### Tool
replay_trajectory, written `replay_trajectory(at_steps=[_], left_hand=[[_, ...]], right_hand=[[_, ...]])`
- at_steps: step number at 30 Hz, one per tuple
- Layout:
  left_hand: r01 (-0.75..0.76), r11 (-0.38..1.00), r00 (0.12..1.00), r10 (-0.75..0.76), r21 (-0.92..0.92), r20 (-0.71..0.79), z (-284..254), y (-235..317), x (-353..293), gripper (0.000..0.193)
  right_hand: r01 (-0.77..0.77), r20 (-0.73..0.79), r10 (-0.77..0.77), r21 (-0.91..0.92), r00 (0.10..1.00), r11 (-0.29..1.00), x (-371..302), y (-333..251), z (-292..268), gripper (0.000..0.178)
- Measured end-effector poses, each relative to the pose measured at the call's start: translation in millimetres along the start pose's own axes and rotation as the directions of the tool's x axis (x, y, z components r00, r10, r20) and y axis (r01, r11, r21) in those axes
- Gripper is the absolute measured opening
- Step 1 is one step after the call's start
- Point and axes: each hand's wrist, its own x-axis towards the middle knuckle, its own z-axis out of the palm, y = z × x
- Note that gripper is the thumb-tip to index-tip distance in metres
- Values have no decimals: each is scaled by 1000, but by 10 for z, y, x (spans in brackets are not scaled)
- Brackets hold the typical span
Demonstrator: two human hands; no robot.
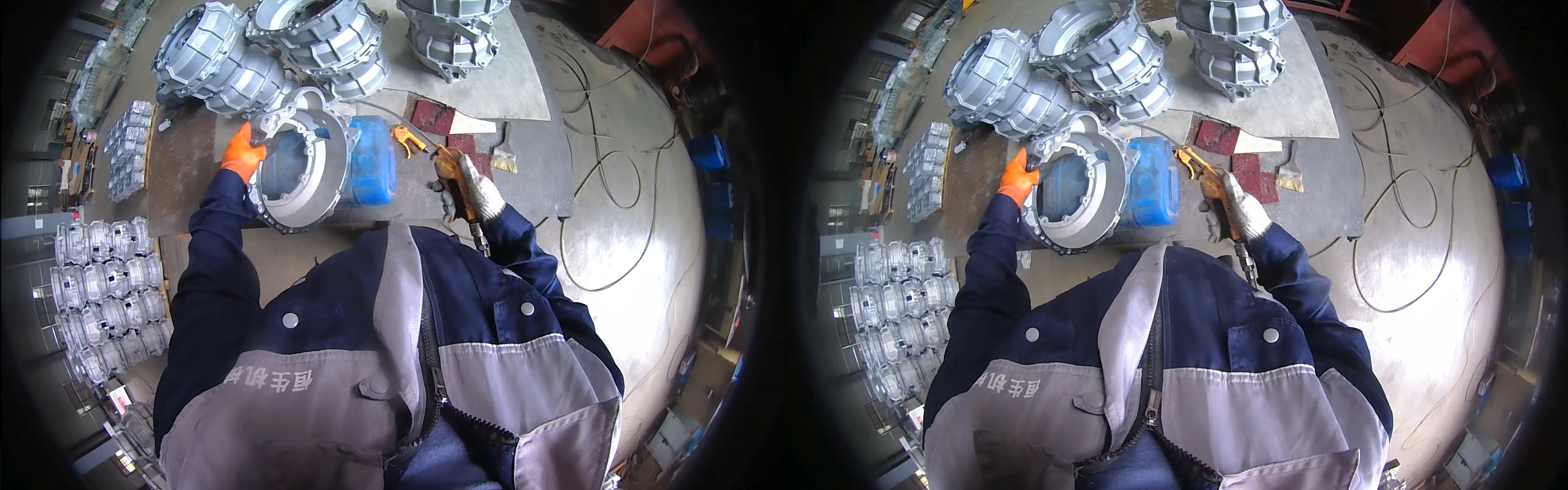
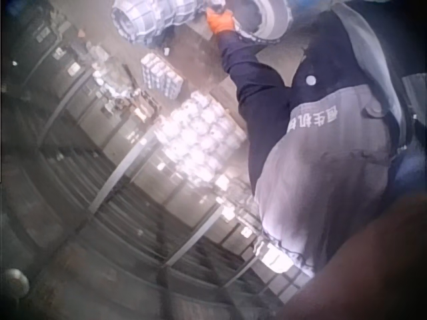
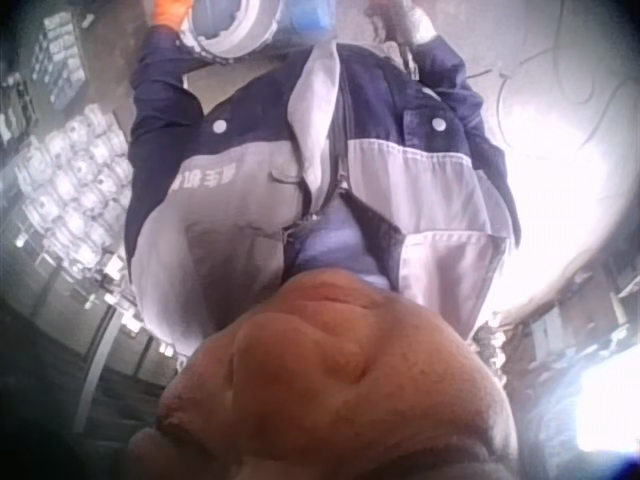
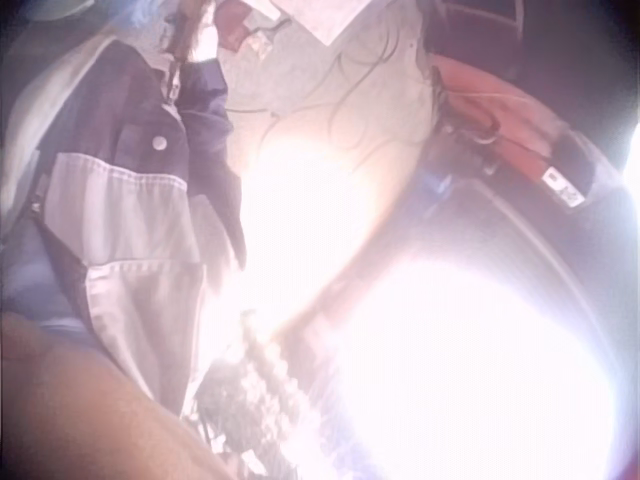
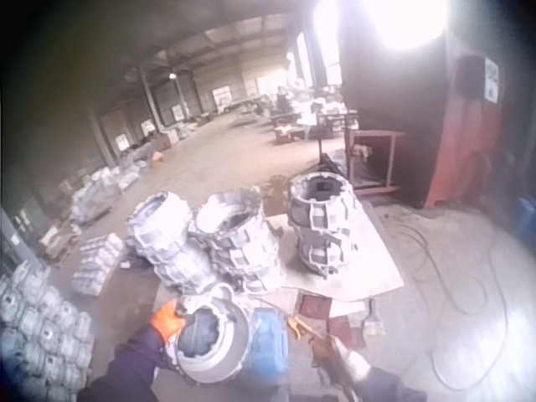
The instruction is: The person uses a handheld air blow gun to clean the interior and exterior surfaces of several large silver metal housings. They rotate each part to access different areas and then place the cleaned parts on a nearby stack.
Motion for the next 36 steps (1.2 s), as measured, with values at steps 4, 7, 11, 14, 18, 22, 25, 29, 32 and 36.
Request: replay_trajectory(at_steps=[4,7,11,14,18,22,25,29,32,36], left_hand=[[-18,994,1000,18,-108,1,20,-14,-7,53],[-13,989,1000,15,-149,9,13,-40,-3,53],[11,993,1000,-8,-120,25,1,-77,-2,51],[-3,993,1000,4,-120,7,6,-96,1,49],[13,984,1000,-10,-176,20,-1,-150,20,48],[-14,970,998,27,-243,52,-21,-277,81,49],[-42,963,998,56,-268,43,-22,-393,138,48],[-28,975,997,42,-221,60,-64,-502,193,47],[-20,977,997,36,-212,72,-101,-502,196,47],[5,973,996,17,-233,92,-74,-413,168,48]], right_hand=[[-10,-81,21,133,996,991,-46,185,-171,52],[-126,-26,132,171,991,977,17,320,-196,50],[-122,-52,134,189,990,974,154,404,-215,48],[-88,-44,99,203,994,975,235,434,-218,47],[-75,-89,92,181,992,981,276,483,-217,47],[-104,-92,121,172,988,980,299,598,-267,47],[-98,-130,126,205,983,974,374,721,-316,48],[-111,-73,139,301,988,947,405,834,-384,45],[-31,-133,65,240,989,970,352,840,-416,46],[-16,-113,59,348,992,938,285,804,-432,46]])
